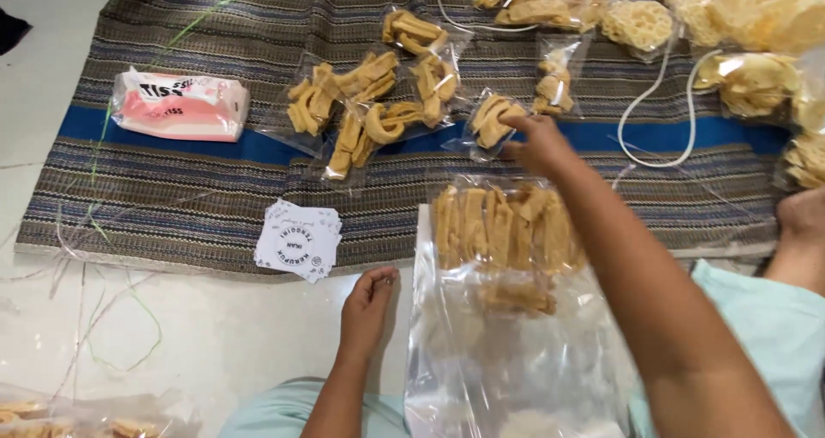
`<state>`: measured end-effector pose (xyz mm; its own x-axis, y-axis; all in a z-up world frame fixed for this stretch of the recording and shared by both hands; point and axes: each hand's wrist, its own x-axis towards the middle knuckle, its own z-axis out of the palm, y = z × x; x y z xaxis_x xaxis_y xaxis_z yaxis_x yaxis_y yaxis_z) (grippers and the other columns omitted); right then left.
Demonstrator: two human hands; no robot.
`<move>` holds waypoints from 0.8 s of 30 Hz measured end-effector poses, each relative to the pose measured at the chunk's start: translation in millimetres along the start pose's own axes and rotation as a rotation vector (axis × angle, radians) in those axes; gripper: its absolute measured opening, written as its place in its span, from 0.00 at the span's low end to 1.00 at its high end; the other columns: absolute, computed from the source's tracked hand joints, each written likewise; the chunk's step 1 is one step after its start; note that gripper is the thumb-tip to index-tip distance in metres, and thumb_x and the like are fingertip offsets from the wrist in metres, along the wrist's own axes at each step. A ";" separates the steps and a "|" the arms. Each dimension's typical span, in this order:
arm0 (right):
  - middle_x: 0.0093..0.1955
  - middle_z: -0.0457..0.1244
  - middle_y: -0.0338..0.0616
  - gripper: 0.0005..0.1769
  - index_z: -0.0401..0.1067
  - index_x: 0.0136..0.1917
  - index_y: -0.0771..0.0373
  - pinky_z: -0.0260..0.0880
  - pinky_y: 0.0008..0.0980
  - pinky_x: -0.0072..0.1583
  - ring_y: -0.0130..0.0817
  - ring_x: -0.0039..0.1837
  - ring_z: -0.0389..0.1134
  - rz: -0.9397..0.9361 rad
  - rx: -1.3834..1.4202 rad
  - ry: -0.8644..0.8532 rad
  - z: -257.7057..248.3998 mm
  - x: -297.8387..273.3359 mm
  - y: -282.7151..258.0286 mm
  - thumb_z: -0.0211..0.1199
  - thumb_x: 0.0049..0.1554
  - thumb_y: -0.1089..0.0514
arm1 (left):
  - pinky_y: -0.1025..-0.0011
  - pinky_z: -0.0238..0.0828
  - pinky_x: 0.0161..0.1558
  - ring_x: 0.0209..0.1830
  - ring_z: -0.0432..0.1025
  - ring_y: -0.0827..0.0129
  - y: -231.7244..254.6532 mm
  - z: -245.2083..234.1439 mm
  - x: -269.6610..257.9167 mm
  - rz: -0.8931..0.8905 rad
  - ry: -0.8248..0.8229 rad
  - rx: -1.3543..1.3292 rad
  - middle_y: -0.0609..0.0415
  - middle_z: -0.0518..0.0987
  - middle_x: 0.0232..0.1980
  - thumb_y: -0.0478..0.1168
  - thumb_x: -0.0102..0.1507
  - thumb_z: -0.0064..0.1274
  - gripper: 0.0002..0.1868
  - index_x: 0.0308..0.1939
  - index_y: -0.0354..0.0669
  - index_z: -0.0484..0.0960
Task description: A person sitting on the floor is manually packing long, thin fried snacks into a large clear plastic bag.
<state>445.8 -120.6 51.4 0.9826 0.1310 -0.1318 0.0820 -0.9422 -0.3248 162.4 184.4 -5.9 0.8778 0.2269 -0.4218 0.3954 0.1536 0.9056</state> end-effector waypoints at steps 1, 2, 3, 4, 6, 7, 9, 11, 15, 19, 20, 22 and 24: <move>0.77 0.48 0.37 0.37 0.62 0.72 0.26 0.65 0.49 0.67 0.49 0.72 0.60 0.127 0.027 -0.063 8.4 8.7 -24.6 0.72 0.53 0.40 | 0.71 0.69 0.61 0.56 0.77 0.70 -1.0 -0.4 2.2 -0.015 0.004 -0.015 0.50 0.86 0.54 0.33 0.66 0.49 0.17 0.57 0.41 0.84; 0.86 0.30 0.55 0.55 0.49 0.83 0.32 0.59 0.52 0.73 0.60 0.79 0.51 0.254 0.053 -0.127 17.0 16.6 -49.3 0.75 0.50 0.39 | 0.78 0.70 0.55 0.52 0.78 0.73 -2.2 -0.9 4.1 -0.029 0.007 -0.030 0.54 0.86 0.54 0.32 0.65 0.47 0.17 0.56 0.39 0.84; 0.86 0.30 0.55 0.55 0.49 0.83 0.32 0.59 0.52 0.73 0.60 0.79 0.51 0.248 0.055 -0.131 23.9 20.0 -58.2 0.75 0.50 0.39 | 0.78 0.70 0.55 0.52 0.78 0.73 1.0 -1.0 4.6 -0.030 0.014 -0.029 0.54 0.86 0.54 0.32 0.65 0.47 0.17 0.56 0.39 0.84; 0.86 0.30 0.58 0.63 0.48 0.83 0.39 0.63 0.52 0.69 0.64 0.75 0.56 0.276 0.038 -0.123 30.9 22.8 -66.9 0.80 0.43 0.38 | 0.77 0.71 0.57 0.54 0.78 0.72 3.8 -0.9 4.6 -0.053 0.010 -0.030 0.53 0.86 0.54 0.32 0.65 0.48 0.18 0.57 0.39 0.83; 0.86 0.30 0.62 0.72 0.47 0.84 0.46 0.68 0.51 0.66 0.68 0.71 0.60 0.299 0.021 -0.124 40.6 24.6 -73.1 0.85 0.35 0.37 | 0.76 0.72 0.59 0.56 0.79 0.70 6.7 -0.2 5.7 -0.083 0.013 -0.031 0.51 0.87 0.55 0.32 0.65 0.48 0.18 0.58 0.38 0.83; 0.84 0.35 0.65 0.59 0.53 0.80 0.52 0.68 0.54 0.65 0.67 0.69 0.62 0.229 -0.002 -0.054 44.0 22.4 -70.2 0.80 0.41 0.52 | 0.76 0.72 0.57 0.54 0.79 0.70 6.3 -0.3 6.2 -0.082 0.010 -0.060 0.50 0.86 0.54 0.32 0.64 0.49 0.19 0.58 0.37 0.83; 0.82 0.41 0.67 0.46 0.58 0.76 0.59 0.68 0.56 0.65 0.66 0.66 0.64 0.159 -0.026 0.015 35.0 18.1 -71.0 0.75 0.47 0.66 | 0.77 0.72 0.55 0.52 0.79 0.70 8.9 0.3 6.1 -0.082 0.006 -0.089 0.49 0.86 0.53 0.32 0.64 0.50 0.19 0.58 0.36 0.83; 0.68 0.59 0.60 0.30 0.59 0.72 0.70 0.74 0.41 0.60 0.55 0.59 0.67 0.218 0.247 0.068 9.9 12.2 -77.6 0.56 0.57 0.73 | 0.76 0.71 0.55 0.52 0.77 0.69 14.3 2.2 3.6 -0.099 0.002 -0.139 0.48 0.85 0.52 0.31 0.63 0.50 0.19 0.58 0.35 0.82; 0.78 0.56 0.50 0.35 0.56 0.79 0.54 0.73 0.33 0.51 0.38 0.57 0.70 0.231 0.699 0.196 -29.2 -47.0 -50.3 0.61 0.61 0.61 | 0.75 0.71 0.58 0.53 0.76 0.68 10.8 -0.7 8.0 -0.036 -0.035 -0.206 0.47 0.84 0.53 0.29 0.62 0.52 0.19 0.59 0.33 0.81; 0.70 0.58 0.62 0.40 0.50 0.81 0.64 0.71 0.46 0.59 0.49 0.63 0.66 0.053 1.378 0.004 -88.3 -190.2 -80.6 0.52 0.57 0.58 | 0.72 0.70 0.63 0.61 0.76 0.66 32.0 1.4 -7.5 0.046 -0.191 -0.240 0.45 0.83 0.61 0.30 0.64 0.48 0.23 0.65 0.34 0.75; 0.69 0.57 0.68 0.39 0.49 0.81 0.67 0.71 0.53 0.62 0.56 0.63 0.65 0.051 1.571 -0.122 -100.0 -230.6 -93.3 0.48 0.58 0.55 | 0.71 0.67 0.67 0.64 0.74 0.65 40.0 2.7 -15.9 0.072 -0.265 -0.259 0.45 0.81 0.64 0.29 0.64 0.46 0.25 0.66 0.34 0.73; 0.66 0.61 0.67 0.37 0.51 0.77 0.67 0.74 0.49 0.58 0.54 0.61 0.68 0.063 1.779 -0.241 -44.5 -305.0 -40.9 0.54 0.56 0.60 | 0.64 0.66 0.68 0.68 0.72 0.61 63.0 11.2 -47.8 0.080 -0.335 -0.232 0.45 0.78 0.67 0.48 0.59 0.50 0.35 0.69 0.39 0.71; 0.63 0.64 0.66 0.36 0.53 0.73 0.66 0.78 0.46 0.55 0.52 0.59 0.71 0.077 1.983 -0.371 -7.1 -364.4 -18.1 0.60 0.54 0.64 | 0.57 0.66 0.70 0.71 0.71 0.56 77.3 14.6 -78.7 0.086 -0.405 -0.202 0.46 0.75 0.71 0.67 0.54 0.54 0.48 0.72 0.43 0.68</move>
<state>87.5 -153.5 112.0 0.8779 0.4035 -0.2577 -0.4655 0.5938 -0.6563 127.8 164.4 97.9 0.9559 -0.1405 -0.2578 0.2913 0.3446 0.8924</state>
